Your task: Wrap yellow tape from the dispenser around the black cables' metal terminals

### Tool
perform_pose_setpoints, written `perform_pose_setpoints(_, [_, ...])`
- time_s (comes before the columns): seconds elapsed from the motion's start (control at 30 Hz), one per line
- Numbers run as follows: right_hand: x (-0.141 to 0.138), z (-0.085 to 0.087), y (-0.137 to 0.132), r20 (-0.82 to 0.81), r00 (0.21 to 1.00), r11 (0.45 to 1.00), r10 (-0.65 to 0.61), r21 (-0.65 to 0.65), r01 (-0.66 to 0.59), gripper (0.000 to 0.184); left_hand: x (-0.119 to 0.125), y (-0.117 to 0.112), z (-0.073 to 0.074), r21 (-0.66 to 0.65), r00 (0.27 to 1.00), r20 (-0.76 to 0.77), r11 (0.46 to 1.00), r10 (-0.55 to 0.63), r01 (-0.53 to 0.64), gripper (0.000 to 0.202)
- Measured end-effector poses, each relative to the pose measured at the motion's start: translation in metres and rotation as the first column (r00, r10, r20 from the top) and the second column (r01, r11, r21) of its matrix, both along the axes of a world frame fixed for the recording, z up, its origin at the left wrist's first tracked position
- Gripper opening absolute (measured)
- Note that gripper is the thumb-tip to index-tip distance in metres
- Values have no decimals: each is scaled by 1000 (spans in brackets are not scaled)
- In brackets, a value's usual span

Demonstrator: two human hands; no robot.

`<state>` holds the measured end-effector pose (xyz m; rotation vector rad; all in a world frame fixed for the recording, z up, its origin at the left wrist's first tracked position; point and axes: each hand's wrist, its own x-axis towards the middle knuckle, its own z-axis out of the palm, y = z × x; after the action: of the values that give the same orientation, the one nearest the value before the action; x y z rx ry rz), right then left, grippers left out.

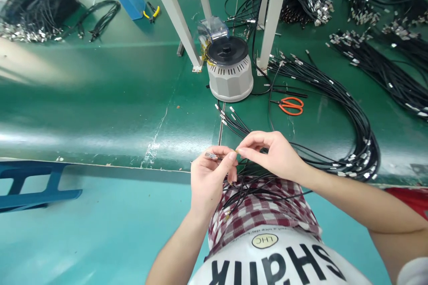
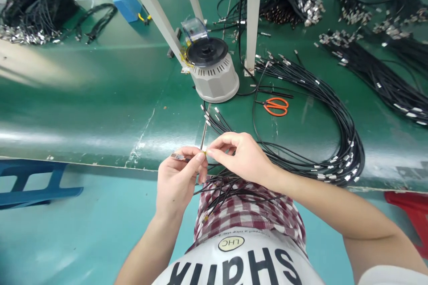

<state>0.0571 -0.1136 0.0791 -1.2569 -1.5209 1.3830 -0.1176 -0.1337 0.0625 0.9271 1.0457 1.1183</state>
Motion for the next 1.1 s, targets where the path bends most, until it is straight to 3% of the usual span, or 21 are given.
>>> perform_pose_setpoints(0.17, [7, 1, 1, -4, 1000, 999, -14, -36, 14, 20, 1, -4, 3, 76, 996, 92, 997, 2, -9, 23])
perform_pose_setpoints(0.3, [11, 6, 0, -64, 998, 995, -23, -103, 16, 16, 1, -10, 6, 152, 1000, 24, 988, 19, -22, 44])
perform_pose_setpoints(0.5, [11, 13, 1, -87, 995, 989, 43, -138, -55, 11, 2, -16, 7, 53, 983, -47, 982, -180, 182, 44])
perform_pose_setpoints(0.7, [11, 10, 2, -143, 986, 977, 91, -178, -116, 13, 2, -17, 7, 34, 978, -55, 978, -203, 205, 47])
perform_pose_setpoints(1.1, [9, 8, 2, -161, 983, 975, 90, -188, -120, 15, 3, -19, 7, -3, 975, -49, 976, -217, 217, 49])
